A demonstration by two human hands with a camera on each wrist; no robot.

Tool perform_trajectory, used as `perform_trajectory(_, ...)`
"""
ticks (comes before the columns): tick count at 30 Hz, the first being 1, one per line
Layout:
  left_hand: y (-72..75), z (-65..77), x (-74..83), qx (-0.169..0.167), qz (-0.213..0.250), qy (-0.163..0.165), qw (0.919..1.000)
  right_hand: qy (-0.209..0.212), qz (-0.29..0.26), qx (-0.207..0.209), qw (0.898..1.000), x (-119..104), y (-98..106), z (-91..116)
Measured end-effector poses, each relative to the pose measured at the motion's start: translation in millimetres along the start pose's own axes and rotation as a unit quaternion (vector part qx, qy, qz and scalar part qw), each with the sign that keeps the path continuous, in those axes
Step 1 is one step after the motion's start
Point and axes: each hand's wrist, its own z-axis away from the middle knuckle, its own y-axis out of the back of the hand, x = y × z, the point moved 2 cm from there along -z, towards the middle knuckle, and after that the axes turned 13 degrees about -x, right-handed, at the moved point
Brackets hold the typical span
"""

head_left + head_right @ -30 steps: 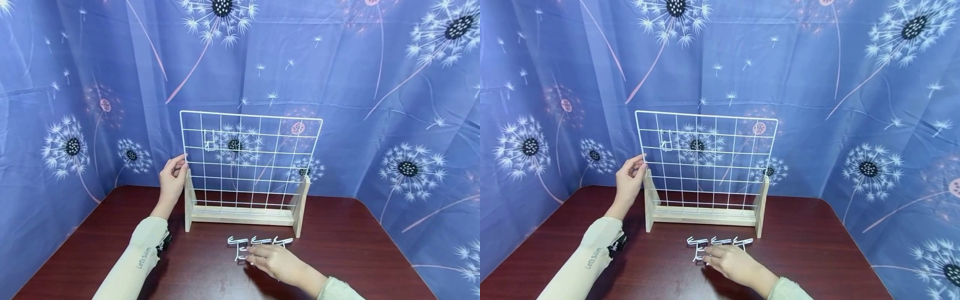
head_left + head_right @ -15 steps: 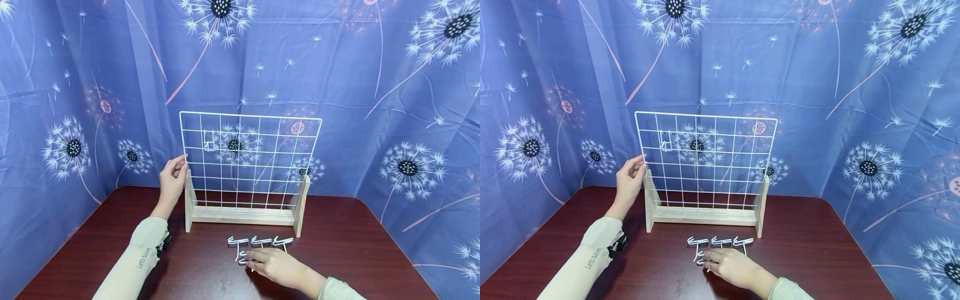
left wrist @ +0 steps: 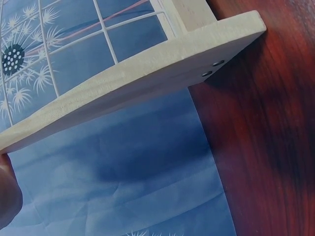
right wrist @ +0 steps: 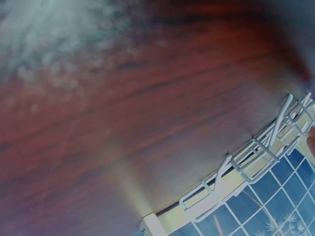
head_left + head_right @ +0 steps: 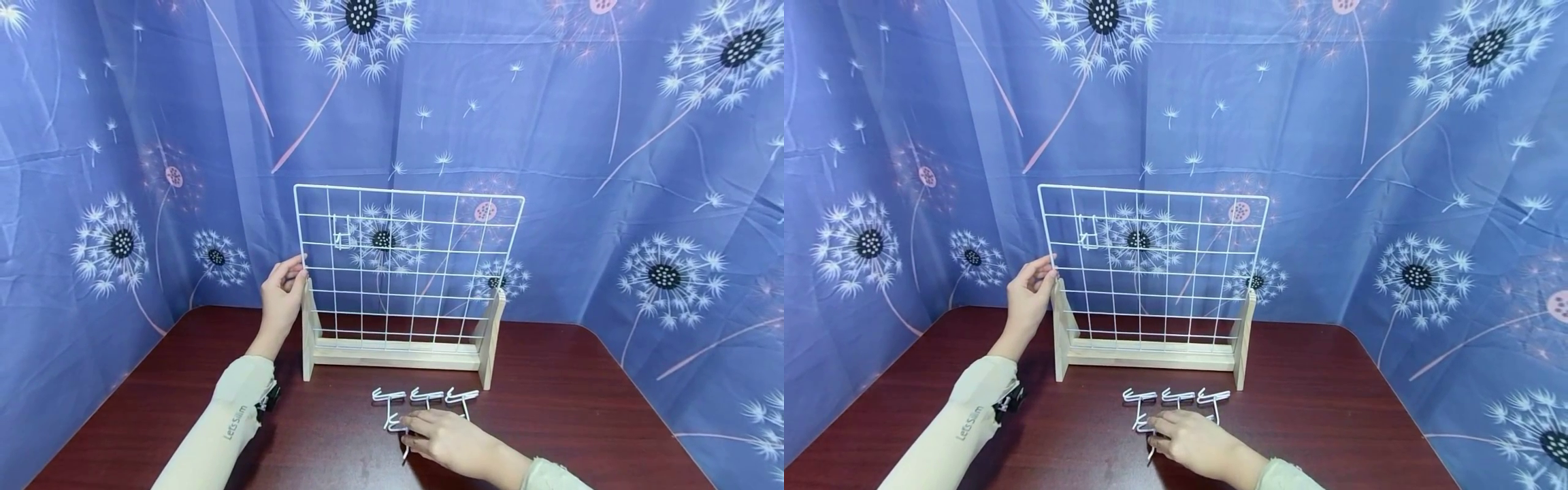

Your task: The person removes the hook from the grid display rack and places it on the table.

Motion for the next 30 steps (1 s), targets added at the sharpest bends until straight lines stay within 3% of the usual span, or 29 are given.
perform_trajectory(19, 1.4, 0.0, -1.0, 0.001, 0.003, 0.000, 1.0000, 0.014, 0.019, 0.000, 1.000, -4, 0, 4)
perform_trajectory(30, -0.1, -1.0, -0.8, 0.004, 0.012, -0.003, 0.9999, -0.018, -0.030, 0.054, 0.998, 7, 8, 2)
